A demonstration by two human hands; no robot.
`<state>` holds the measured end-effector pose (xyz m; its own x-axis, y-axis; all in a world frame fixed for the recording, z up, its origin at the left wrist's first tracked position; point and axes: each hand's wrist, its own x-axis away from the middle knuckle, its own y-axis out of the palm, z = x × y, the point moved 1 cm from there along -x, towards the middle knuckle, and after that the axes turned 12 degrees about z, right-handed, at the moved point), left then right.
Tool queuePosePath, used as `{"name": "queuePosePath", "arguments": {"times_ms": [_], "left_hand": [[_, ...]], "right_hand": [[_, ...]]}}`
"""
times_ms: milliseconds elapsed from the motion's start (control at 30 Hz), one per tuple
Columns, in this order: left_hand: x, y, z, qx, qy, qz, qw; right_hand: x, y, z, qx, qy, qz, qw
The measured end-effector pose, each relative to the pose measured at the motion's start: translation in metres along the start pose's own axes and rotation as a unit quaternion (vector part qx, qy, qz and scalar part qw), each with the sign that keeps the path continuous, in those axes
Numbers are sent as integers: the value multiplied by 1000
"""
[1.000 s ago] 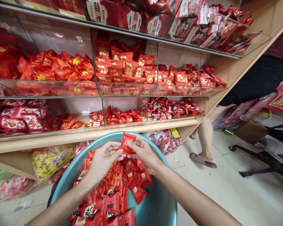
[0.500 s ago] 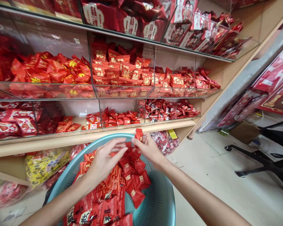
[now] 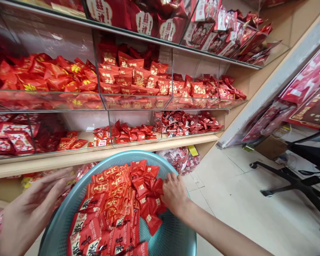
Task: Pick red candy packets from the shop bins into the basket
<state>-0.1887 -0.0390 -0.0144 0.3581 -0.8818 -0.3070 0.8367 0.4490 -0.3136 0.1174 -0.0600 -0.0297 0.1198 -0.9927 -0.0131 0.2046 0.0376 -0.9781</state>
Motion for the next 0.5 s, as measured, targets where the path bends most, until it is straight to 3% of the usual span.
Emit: {"name": "queuePosePath", "arguments": {"times_ms": [200,333,500], "left_hand": [[4,-12,-27,-14,-16,11,1000],[5,-12,-34,-25,-21,-2,999],[5,-13,-37,-39,18,2,999]], "right_hand": [[-12,-1,-7,-18,24,-73,997],[-18,-2,-6,-32,42,-57,997],[-20,7,-7,-37,62,-37,997]]}}
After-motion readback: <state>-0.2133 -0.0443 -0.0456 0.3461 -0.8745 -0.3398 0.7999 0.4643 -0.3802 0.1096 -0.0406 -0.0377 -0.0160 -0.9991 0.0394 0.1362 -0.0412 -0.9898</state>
